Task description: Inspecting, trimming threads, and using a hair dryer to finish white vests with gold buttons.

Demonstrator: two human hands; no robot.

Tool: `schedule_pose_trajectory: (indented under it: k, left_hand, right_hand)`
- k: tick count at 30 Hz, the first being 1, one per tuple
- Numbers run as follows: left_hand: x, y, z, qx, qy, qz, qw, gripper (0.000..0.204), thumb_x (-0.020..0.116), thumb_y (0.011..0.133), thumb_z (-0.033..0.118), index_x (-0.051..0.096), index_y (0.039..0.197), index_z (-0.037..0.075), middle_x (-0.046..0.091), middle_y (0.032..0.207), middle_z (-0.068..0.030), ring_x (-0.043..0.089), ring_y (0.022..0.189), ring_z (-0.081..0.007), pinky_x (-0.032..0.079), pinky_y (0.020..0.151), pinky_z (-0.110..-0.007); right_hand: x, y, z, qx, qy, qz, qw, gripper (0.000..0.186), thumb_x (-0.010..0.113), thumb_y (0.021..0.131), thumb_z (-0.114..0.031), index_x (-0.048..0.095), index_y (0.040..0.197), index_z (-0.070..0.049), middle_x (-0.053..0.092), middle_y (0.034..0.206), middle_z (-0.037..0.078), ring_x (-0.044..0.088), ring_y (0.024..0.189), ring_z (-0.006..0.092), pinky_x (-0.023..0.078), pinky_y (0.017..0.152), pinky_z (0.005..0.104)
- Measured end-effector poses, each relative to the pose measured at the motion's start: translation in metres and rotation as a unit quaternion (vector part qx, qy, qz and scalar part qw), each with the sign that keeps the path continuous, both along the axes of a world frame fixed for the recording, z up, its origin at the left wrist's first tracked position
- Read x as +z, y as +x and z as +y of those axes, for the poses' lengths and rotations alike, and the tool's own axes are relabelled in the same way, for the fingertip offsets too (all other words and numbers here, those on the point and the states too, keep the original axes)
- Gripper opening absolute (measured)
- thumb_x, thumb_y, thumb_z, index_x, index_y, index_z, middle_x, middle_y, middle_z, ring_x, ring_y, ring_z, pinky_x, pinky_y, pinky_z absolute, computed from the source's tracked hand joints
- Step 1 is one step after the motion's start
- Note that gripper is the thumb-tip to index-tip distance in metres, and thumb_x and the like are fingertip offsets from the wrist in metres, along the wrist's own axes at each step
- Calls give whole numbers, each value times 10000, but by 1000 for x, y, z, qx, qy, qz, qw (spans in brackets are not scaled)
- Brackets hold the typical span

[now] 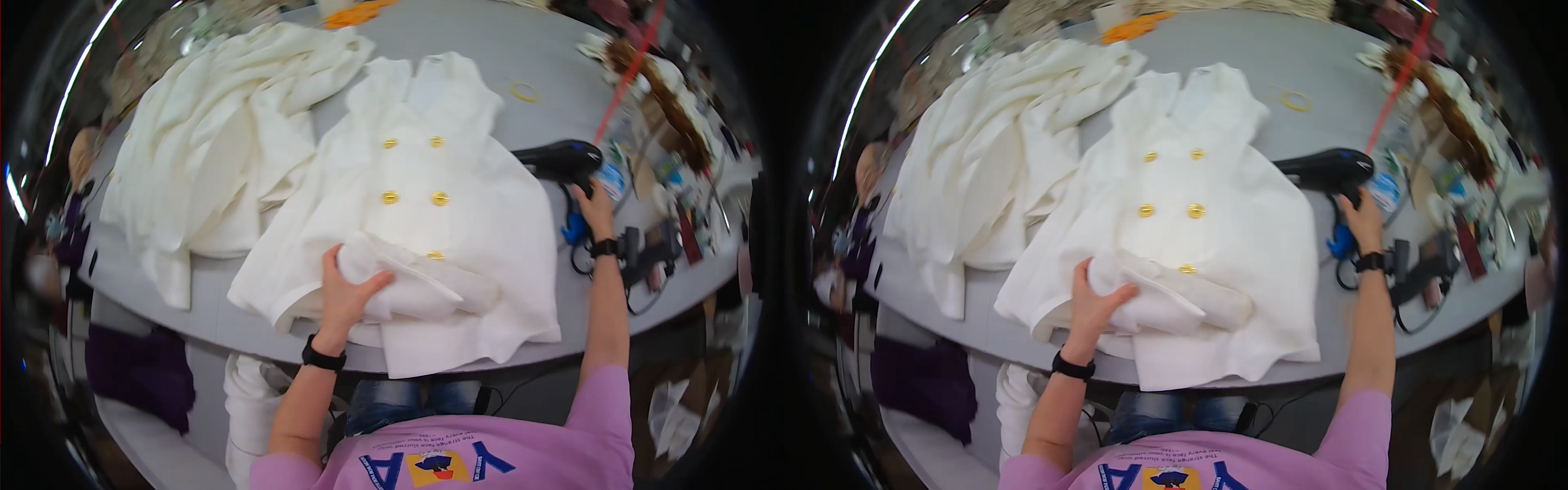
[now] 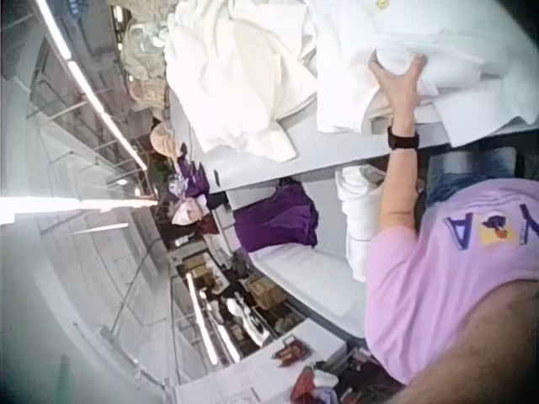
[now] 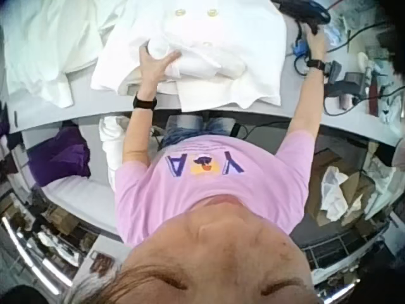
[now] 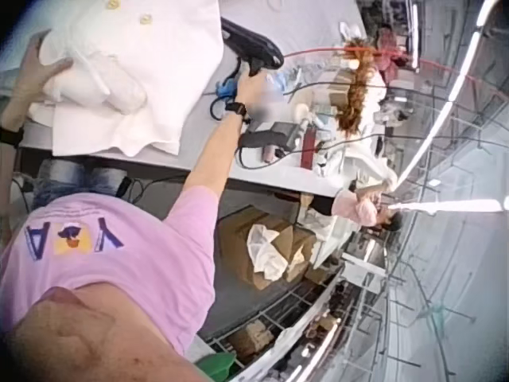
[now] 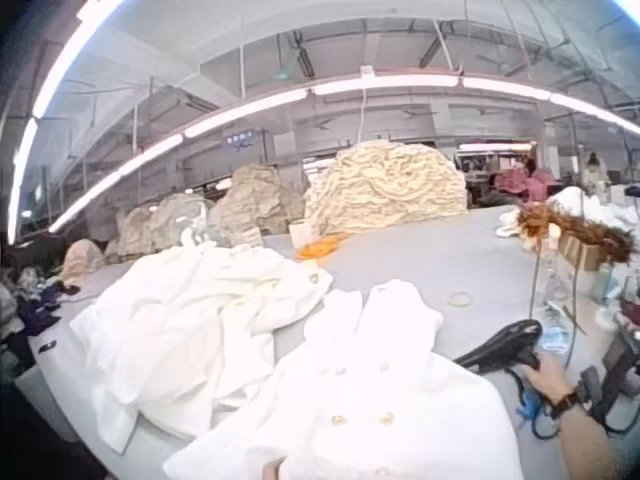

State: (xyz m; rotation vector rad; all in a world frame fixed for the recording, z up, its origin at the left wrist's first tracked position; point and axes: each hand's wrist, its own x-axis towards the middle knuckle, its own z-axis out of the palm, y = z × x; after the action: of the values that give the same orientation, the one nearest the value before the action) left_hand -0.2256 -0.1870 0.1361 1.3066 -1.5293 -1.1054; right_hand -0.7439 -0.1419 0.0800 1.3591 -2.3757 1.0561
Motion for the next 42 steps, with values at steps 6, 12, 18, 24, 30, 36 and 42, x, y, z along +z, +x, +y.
schedule_pose_trajectory:
  k: [6, 12, 18, 24, 30, 36, 42]
  left_hand:
    - [-1, 4, 1, -1, 8, -4, 1000, 899, 886, 573, 253, 357, 1240, -37, 517, 1162, -195, 538, 1067, -276, 456, 905, -352]
    - [-5, -1, 8, 45, -67, -30, 996, 930, 882, 575, 240, 350, 1288, -30, 469, 1218, -189, 456, 1172, -286, 389, 987, -372]
    - [-2, -15, 39, 35, -349, -273, 896, 741, 765, 690, 244, 430, 1311, 16, 403, 1371, -186, 354, 1296, -340, 238, 1060, -484]
    - [-11, -26, 81, -70, -337, -282, 895, 627, 704, 728, 237, 497, 1281, 23, 337, 1460, -161, 317, 1341, -345, 230, 1068, -497]
    - [-19, -16, 77, -57, -377, -181, 906, 696, 753, 635, 112, 494, 1275, 21, 425, 1394, -151, 439, 1214, -364, 409, 948, -432]
    - [-16, -13, 63, -23, -382, -189, 904, 603, 734, 607, 38, 573, 1187, 75, 530, 1248, -92, 520, 975, -312, 446, 846, -390]
    - [-30, 0, 69, -8, -436, -188, 880, 350, 710, 593, 51, 621, 927, 109, 601, 1027, -16, 540, 863, -219, 416, 743, -340]
  right_hand:
    - [35, -1, -2, 20, 91, -270, 958, 453, 723, 777, -403, 630, 869, 31, 567, 645, 30, 539, 519, 124, 429, 480, 266]
    - [93, 101, 8, 39, -81, -316, 945, 344, 700, 826, -353, 587, 860, -30, 516, 618, 3, 487, 494, 80, 405, 444, 236]
    - [164, 190, 30, 85, -143, -279, 946, 308, 690, 846, -278, 567, 967, -23, 528, 681, 3, 479, 519, 66, 390, 468, 212]
    - [176, 263, 46, 235, -96, 139, 957, 510, 681, 696, 8, 531, 1183, 12, 588, 845, 157, 607, 746, 303, 479, 698, 375]
    - [191, 292, 44, 258, -124, 209, 935, 573, 680, 634, 52, 548, 1186, -27, 571, 883, 146, 598, 725, 322, 483, 626, 373]
    - [201, 314, 40, 280, -91, 224, 929, 614, 698, 593, 63, 561, 1180, -49, 567, 870, 114, 588, 691, 306, 479, 606, 371]
    - [208, 328, 41, 320, -55, 227, 918, 640, 717, 572, 64, 563, 1180, -60, 562, 872, 109, 586, 689, 297, 472, 598, 366]
